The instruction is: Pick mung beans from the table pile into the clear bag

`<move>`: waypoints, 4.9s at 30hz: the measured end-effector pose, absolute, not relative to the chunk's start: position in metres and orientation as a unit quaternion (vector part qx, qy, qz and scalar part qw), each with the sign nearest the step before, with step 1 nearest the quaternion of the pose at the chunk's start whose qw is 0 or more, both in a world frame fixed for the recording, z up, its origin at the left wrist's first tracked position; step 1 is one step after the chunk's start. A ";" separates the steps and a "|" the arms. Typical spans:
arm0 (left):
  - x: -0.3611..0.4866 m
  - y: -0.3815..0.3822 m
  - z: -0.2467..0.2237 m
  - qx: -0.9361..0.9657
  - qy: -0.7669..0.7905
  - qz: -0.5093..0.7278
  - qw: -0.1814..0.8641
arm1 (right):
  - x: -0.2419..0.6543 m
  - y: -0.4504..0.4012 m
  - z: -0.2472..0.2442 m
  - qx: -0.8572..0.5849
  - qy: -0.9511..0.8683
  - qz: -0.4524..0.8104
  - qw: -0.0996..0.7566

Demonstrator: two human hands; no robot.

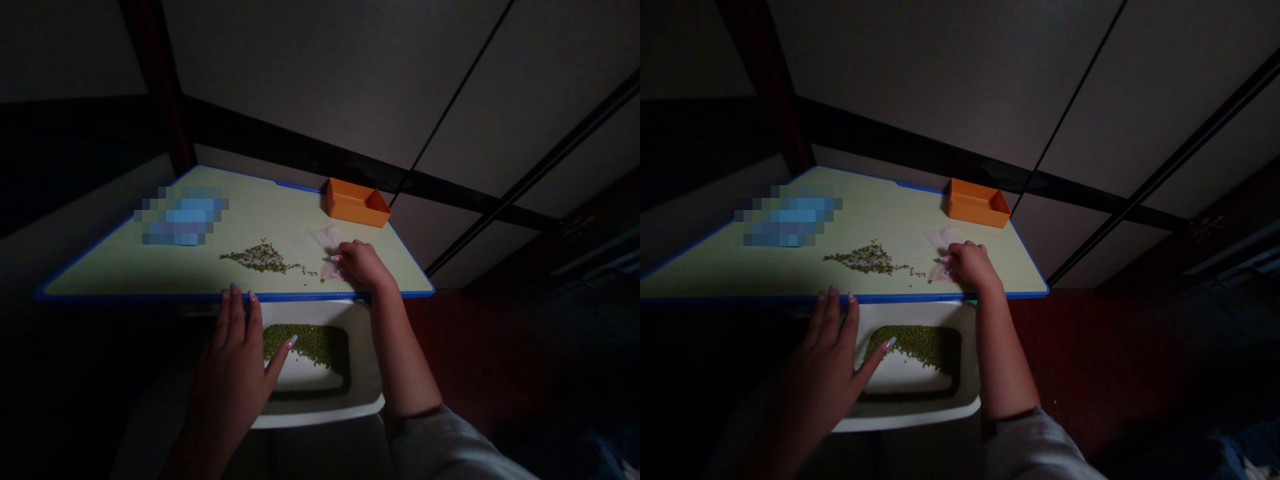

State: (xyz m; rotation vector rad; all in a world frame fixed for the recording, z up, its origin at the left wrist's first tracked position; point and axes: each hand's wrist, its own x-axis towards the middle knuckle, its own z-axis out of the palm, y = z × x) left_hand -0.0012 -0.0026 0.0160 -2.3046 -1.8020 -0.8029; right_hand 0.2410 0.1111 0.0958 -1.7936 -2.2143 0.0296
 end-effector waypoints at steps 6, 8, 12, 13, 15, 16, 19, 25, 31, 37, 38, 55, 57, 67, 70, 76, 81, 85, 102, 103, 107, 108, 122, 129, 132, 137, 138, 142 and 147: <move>-0.001 -0.002 0.013 -0.758 -0.593 -0.264 0.062 | 0.242 0.111 0.096 -0.621 -0.770 0.033 0.142; -0.001 -0.001 0.012 -0.759 -0.592 -0.265 0.065 | 0.242 0.112 0.095 -0.618 -0.771 0.039 0.144; -0.002 -0.001 0.012 -0.757 -0.594 -0.266 0.063 | 0.241 0.111 0.095 -0.612 -0.773 0.059 0.155; -0.002 -0.001 0.012 -0.757 -0.594 -0.265 0.062 | 0.240 0.111 0.095 -0.611 -0.773 0.063 0.157; -0.002 -0.001 0.012 -0.758 -0.594 -0.263 0.059 | 0.239 0.110 0.096 -0.613 -0.771 0.069 0.158; -0.002 -0.001 0.013 -0.757 -0.595 -0.263 0.058 | 0.239 0.109 0.096 -0.614 -0.770 0.074 0.158; 0.000 -0.001 0.013 -0.755 -0.597 -0.263 0.060 | 0.238 0.109 0.096 -0.610 -0.769 0.091 0.167; -0.001 -0.002 0.014 -0.758 -0.595 -0.261 0.065 | 0.239 0.111 0.091 -0.589 -0.777 0.119 0.189; -0.002 -0.002 0.013 -0.758 -0.593 -0.264 0.064 | 0.237 0.111 0.092 -0.584 -0.778 0.132 0.190; -0.002 -0.001 0.011 -0.759 -0.594 -0.264 0.052 | 0.235 0.110 0.092 -0.579 -0.782 0.140 0.181; -0.002 -0.001 0.011 -0.759 -0.593 -0.264 0.050 | 0.235 0.109 0.092 -0.576 -0.784 0.145 0.181; -0.002 -0.001 0.013 -0.759 -0.588 -0.277 0.037 | 0.229 0.105 0.097 -0.518 -0.784 0.281 0.196; -0.002 -0.001 0.014 -0.759 -0.589 -0.275 0.035 | 0.228 0.104 0.098 -0.503 -0.781 0.307 0.206; -0.002 -0.002 0.013 -0.758 -0.595 -0.265 0.035 | 0.230 0.109 0.096 -0.531 -0.779 0.193 0.272; -0.001 -0.002 0.013 -0.759 -0.594 -0.265 0.036 | 0.228 0.111 0.095 -0.552 -0.780 0.158 0.248; -0.001 -0.002 0.014 -0.758 -0.588 -0.279 0.034 | 0.216 0.114 0.092 -0.529 -0.810 0.117 0.225; -0.001 -0.002 0.015 -0.757 -0.592 -0.275 0.029 | 0.213 0.111 0.093 -0.475 -0.828 0.173 0.243; -0.001 -0.002 0.014 -0.757 -0.592 -0.275 0.033 | 0.218 0.109 0.096 -0.477 -0.807 0.217 0.271; -0.002 -0.002 0.013 -0.757 -0.591 -0.276 0.035 | 0.238 0.114 0.096 -0.655 -0.721 0.056 0.219; -0.002 -0.001 0.013 -0.758 -0.590 -0.275 0.037 | 0.238 0.113 0.096 -0.651 -0.725 0.058 0.216; -0.002 -0.001 0.013 -0.761 -0.588 -0.270 0.046 | 0.235 0.112 0.094 -0.610 -0.751 0.089 0.237; -0.002 -0.001 0.012 -0.761 -0.589 -0.268 0.047 | 0.234 0.111 0.094 -0.594 -0.759 0.101 0.247; -0.002 -0.001 0.013 -0.757 -0.594 -0.268 0.045 | 0.241 0.108 0.096 -0.572 -0.764 0.147 0.262; -0.003 -0.002 0.010 -0.757 -0.593 -0.267 0.059 | 0.239 0.109 0.097 -0.593 -0.758 0.126 0.242; -0.002 -0.002 0.010 -0.757 -0.594 -0.267 0.057 | 0.239 0.108 0.098 -0.597 -0.759 0.116 0.232; -0.002 -0.001 0.010 -0.758 -0.591 -0.271 0.051 | 0.238 0.107 0.099 -0.627 -0.741 0.095 0.220; -0.002 -0.001 0.010 -0.757 -0.592 -0.272 0.051 | 0.238 0.107 0.099 -0.629 -0.739 0.093 0.221; -0.002 -0.001 0.011 -0.757 -0.592 -0.274 0.049 | 0.237 0.109 0.096 -0.615 -0.750 0.095 0.225; -0.002 -0.001 0.012 -0.758 -0.589 -0.277 0.043 | 0.237 0.110 0.096 -0.570 -0.772 0.140 0.244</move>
